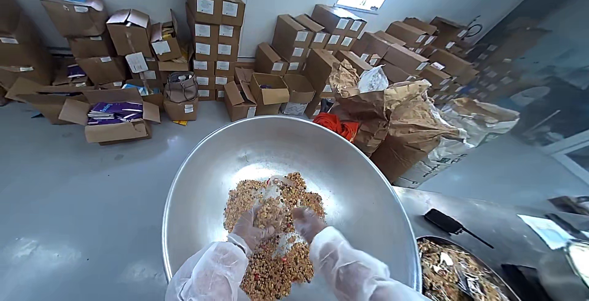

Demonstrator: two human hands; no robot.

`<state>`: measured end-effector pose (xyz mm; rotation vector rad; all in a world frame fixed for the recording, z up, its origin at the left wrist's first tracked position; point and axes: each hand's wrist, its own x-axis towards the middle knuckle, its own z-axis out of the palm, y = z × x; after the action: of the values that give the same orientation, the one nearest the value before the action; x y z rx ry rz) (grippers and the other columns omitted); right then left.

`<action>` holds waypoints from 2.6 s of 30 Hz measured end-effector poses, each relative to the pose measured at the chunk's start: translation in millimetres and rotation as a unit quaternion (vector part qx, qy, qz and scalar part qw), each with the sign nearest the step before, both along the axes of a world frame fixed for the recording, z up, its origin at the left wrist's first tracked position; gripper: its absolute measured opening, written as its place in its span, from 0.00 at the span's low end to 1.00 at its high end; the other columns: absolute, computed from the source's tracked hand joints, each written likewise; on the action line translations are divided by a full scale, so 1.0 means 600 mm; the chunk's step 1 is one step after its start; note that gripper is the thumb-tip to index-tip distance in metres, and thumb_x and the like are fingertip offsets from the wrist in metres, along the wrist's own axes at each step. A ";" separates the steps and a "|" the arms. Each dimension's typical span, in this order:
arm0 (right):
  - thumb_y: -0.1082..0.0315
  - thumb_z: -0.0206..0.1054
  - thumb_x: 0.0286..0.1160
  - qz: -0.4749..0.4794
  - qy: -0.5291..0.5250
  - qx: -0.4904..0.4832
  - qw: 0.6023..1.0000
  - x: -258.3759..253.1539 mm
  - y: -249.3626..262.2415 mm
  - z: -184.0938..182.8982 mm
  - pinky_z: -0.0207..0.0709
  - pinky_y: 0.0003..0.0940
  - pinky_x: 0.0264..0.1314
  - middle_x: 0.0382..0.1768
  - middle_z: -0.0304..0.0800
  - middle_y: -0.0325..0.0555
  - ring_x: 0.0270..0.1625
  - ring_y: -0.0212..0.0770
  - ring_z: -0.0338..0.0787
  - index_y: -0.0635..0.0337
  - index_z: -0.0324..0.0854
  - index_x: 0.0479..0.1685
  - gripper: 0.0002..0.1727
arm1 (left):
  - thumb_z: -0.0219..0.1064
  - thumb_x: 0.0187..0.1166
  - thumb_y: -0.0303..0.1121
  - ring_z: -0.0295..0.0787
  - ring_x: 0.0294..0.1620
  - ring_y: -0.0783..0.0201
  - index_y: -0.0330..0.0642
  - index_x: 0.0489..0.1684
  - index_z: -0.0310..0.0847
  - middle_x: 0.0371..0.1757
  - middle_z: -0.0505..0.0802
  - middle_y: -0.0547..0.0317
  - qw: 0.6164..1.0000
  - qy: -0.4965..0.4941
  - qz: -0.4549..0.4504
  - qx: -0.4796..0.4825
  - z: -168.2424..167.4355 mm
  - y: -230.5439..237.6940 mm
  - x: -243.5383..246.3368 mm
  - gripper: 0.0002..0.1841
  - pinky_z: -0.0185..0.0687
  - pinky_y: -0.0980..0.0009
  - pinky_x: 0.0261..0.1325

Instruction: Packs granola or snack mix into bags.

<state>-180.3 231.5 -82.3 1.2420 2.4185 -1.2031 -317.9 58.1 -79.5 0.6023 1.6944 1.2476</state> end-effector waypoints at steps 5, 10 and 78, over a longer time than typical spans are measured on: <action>0.40 0.80 0.62 0.200 -0.198 0.047 0.959 -0.040 -0.131 -0.112 0.52 0.68 0.89 0.96 0.30 0.57 0.95 0.68 0.38 0.33 0.49 0.96 0.57 | 0.76 0.74 0.25 0.76 0.79 0.53 0.35 0.87 0.60 0.80 0.78 0.39 0.998 -0.008 0.038 -0.045 0.057 -0.016 -0.002 0.39 0.69 0.61 0.81; 0.44 0.68 0.78 0.316 -0.224 0.057 0.920 -0.051 -0.182 -0.153 0.55 0.75 0.83 0.93 0.47 0.63 0.92 0.75 0.45 0.40 0.63 0.90 0.40 | 0.74 0.74 0.23 0.76 0.80 0.54 0.35 0.86 0.60 0.81 0.77 0.40 0.998 -0.024 0.036 -0.055 0.102 -0.015 0.007 0.38 0.70 0.62 0.81; 0.72 0.72 0.65 -0.071 0.298 -0.237 0.922 0.005 -0.073 0.112 0.86 0.29 0.52 0.50 0.89 0.42 0.48 0.30 0.90 0.64 0.80 0.61 0.22 | 0.83 0.64 0.27 0.91 0.54 0.63 0.32 0.71 0.73 0.59 0.89 0.47 0.993 0.021 -0.104 -0.053 0.029 0.026 0.040 0.33 0.87 0.67 0.61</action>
<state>-177.4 188.0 -14.8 1.0071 2.1653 -2.3195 -293.6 73.5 -62.2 0.7251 1.6732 0.9978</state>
